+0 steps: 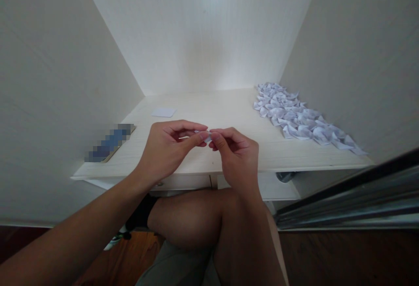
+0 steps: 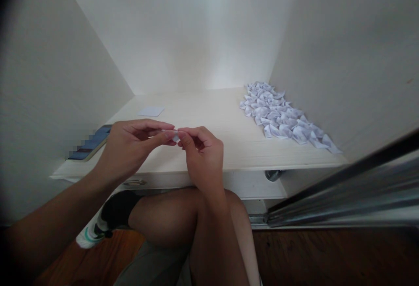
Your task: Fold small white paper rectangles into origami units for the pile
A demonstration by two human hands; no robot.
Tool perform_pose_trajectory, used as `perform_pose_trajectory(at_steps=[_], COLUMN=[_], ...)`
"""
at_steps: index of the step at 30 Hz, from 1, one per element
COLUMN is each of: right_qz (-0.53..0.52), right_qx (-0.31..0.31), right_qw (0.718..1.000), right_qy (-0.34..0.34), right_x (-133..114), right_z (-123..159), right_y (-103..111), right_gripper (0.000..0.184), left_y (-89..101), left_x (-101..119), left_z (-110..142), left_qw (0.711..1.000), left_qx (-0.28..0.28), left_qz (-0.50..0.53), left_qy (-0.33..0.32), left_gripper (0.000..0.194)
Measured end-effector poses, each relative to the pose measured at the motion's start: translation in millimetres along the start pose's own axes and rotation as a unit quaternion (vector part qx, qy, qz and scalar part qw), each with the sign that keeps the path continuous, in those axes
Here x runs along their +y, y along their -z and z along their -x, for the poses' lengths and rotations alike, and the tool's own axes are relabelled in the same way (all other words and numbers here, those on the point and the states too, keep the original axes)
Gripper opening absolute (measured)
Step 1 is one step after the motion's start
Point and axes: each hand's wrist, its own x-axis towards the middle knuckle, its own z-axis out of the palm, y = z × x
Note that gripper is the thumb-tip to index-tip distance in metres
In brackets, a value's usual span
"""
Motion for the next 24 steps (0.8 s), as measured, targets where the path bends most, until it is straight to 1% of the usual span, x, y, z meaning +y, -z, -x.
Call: perform_pose_trajectory(at_steps=[3,7,9,12,14,16,18,21,24], right_qz=[0.042,0.091,0.087,0.045,0.022,0.018,0.020,0.012,0.000], right_qx=[-0.001,0.006,-0.001,-0.026,-0.033,-0.031,-0.026,-0.014,-0.026], right_qw=[0.999,0.995,0.996,0.997,0.995,0.994,0.993,0.993,0.991], right_qy=[0.005,0.026,0.004,-0.060,-0.091,-0.106,-0.112,-0.119,-0.134], right_x=[0,2,4,8,11,15,19,25,29], right_z=[2,3,2,0,-1,-2,-2,-2,-1], right_y=[-2,-3,-2,0,0,-2,-4,-8,-12], right_gripper=[0.009,0.013,0.013,0.013,0.014,0.016,0.016,0.018,0.019], left_y=[1.4,5.4,7.9,12.1,14.9,16.9,18.2,19.6,21.4], left_x=[-3,-10,-12,-12,-12,-14,-19,-29,-35], left_z=[-2,-5,-5,-6,-6,-6,-6,-6,-5], left_qw=[1.000,0.999,1.000,0.999,0.997,0.996,0.997,0.996,0.995], left_qx=[0.003,-0.014,-0.023,-0.044,-0.063,-0.071,-0.067,-0.053,-0.050], left_qz=[-0.020,-0.014,-0.004,0.004,-0.002,-0.007,0.002,0.034,0.038], left_qy=[-0.021,-0.030,-0.016,0.022,0.040,0.044,0.045,0.059,0.073], left_gripper=[0.015,0.016,0.018,0.019,0.020,0.020,0.022,0.032,0.039])
